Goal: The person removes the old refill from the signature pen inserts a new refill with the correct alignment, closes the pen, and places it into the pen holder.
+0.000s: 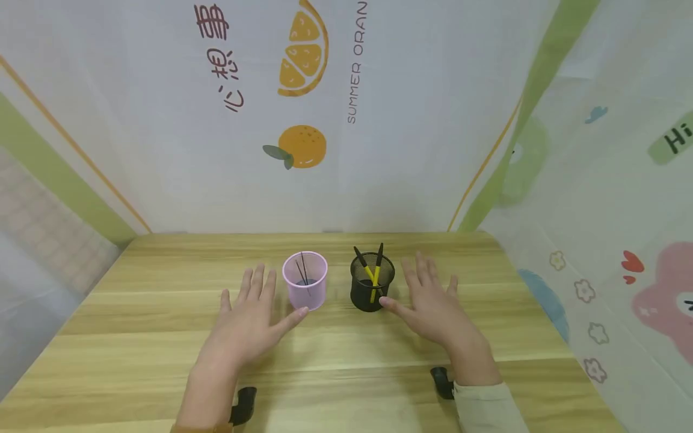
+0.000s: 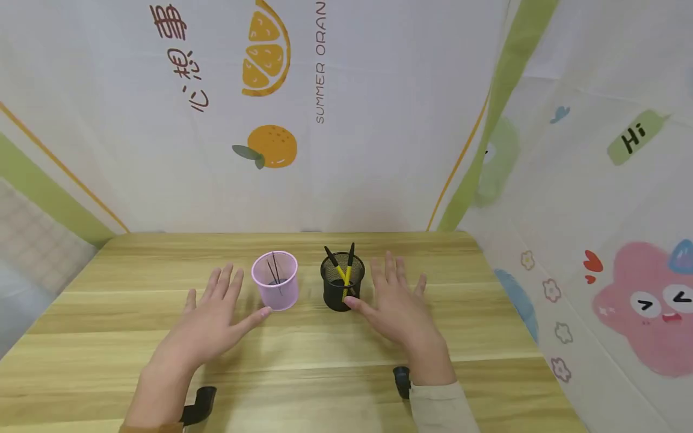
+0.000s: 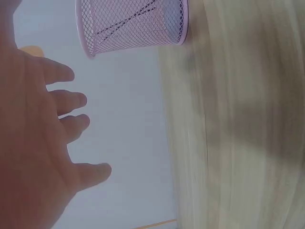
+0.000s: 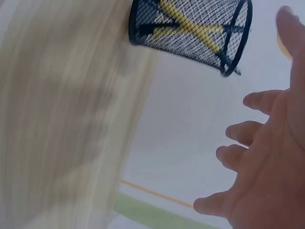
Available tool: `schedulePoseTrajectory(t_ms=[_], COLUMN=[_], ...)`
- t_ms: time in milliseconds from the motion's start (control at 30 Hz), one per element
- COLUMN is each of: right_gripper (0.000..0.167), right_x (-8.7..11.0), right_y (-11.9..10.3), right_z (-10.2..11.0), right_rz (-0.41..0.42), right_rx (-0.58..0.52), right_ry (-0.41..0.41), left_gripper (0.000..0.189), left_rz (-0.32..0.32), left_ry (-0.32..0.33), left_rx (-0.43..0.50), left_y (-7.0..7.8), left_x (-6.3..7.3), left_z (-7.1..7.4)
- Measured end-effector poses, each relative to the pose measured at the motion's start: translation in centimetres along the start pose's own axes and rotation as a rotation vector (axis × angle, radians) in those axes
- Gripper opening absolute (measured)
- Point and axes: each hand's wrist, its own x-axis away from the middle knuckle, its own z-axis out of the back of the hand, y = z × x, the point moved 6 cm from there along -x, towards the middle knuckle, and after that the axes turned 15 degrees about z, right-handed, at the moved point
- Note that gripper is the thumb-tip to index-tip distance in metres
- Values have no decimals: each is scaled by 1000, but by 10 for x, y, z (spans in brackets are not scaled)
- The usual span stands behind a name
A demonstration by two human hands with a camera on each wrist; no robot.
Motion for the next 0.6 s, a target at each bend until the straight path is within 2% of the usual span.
schedulePoseTrajectory(t_ms=[200, 333, 467, 533, 600], right_gripper=[89, 64, 31, 26, 28], right_x=[-11, -26, -45, -54, -64], right_y=[-13, -28, -47, -52, -55], right_z=[6, 18, 31, 33, 34], right_rz=[69, 189, 325, 348, 352], right_rx=[41, 174, 295, 332, 353], right_ry=[34, 160, 324, 344, 316], left_gripper=[109, 103, 88, 77, 67], left_rz=[-61, -111, -199, -257, -312], left_ry=[46, 90, 183, 237, 281], left_rx=[38, 47, 61, 79, 95], left_y=[8, 19, 36, 45, 54], left_x=[2, 8, 17, 22, 28], left_z=[2, 7, 15, 18, 19])
